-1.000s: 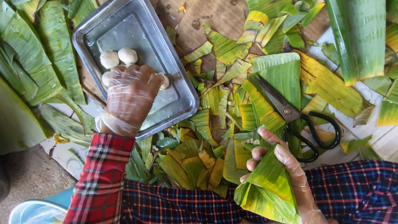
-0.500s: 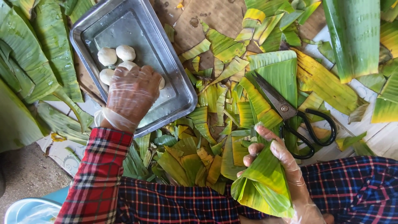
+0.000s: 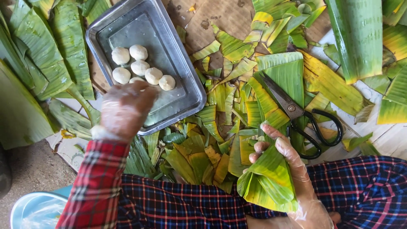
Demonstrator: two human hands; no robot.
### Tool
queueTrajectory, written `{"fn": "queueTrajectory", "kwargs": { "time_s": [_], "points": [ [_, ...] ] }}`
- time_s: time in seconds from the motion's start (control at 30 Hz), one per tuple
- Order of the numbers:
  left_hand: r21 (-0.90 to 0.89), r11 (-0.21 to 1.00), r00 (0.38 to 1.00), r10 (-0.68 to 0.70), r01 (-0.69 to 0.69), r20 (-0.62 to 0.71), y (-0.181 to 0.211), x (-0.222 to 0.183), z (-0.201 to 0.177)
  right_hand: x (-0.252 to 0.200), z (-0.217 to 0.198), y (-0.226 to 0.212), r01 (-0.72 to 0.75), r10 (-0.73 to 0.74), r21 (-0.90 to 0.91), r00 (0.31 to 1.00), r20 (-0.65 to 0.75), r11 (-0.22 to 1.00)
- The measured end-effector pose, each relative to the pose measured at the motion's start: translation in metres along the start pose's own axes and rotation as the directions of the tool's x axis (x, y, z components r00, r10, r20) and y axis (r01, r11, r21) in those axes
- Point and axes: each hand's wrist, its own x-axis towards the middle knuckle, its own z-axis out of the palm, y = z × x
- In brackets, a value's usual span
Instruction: Trimming banana leaves with scissors and wrapping small dough balls inside them for food preparation.
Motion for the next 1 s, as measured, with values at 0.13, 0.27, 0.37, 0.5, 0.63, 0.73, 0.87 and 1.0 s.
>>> {"fn": "queueTrajectory", "kwargs": {
  "time_s": [0.13, 0.27, 0.37, 0.5, 0.63, 0.73, 0.87, 1.0],
  "points": [
    [0.317, 0.927, 0.978, 0.205, -0.202, 0.026, 0.005, 0.009, 0.024, 0.000, -0.005, -0.001, 0.025, -0.025, 0.009, 1.000, 0.006, 1.000],
    [0.297, 0.938, 0.984, 0.176, -0.176, 0.028, 0.009, 0.017, 0.025, 0.001, -0.008, -0.002, 0.013, -0.012, 0.033, 0.999, -0.035, 0.999],
    [0.345, 0.915, 0.977, 0.206, -0.211, 0.053, 0.005, 0.018, 0.033, 0.002, -0.007, -0.001, 0.006, -0.008, 0.076, 0.999, 0.036, 0.997],
    [0.382, 0.903, 0.980, 0.189, -0.198, 0.062, 0.003, 0.019, 0.034, 0.002, -0.006, 0.000, -0.003, 0.000, 0.069, 0.999, 0.038, 0.998],
    [0.328, 0.932, 0.968, 0.081, -0.158, 0.237, -0.006, 0.021, 0.026, 0.003, -0.007, -0.002, 0.000, -0.001, 0.045, 1.000, 0.022, 0.999],
    [0.266, 0.964, 0.924, -0.080, -0.024, 0.373, -0.008, 0.015, 0.005, 0.003, -0.009, -0.001, -0.005, 0.003, 0.057, 1.000, 0.028, 0.998],
    [0.147, 0.985, 0.995, -0.094, 0.095, -0.013, -0.029, -0.034, -0.011, 0.003, -0.009, -0.001, 0.000, -0.001, 0.042, 1.000, 0.026, 0.999],
    [0.339, 0.877, 0.932, -0.268, 0.340, -0.243, -0.088, -0.103, -0.017, 0.001, -0.001, -0.004, -0.010, 0.010, 0.050, 1.000, -0.016, 0.999]
  ]
}}
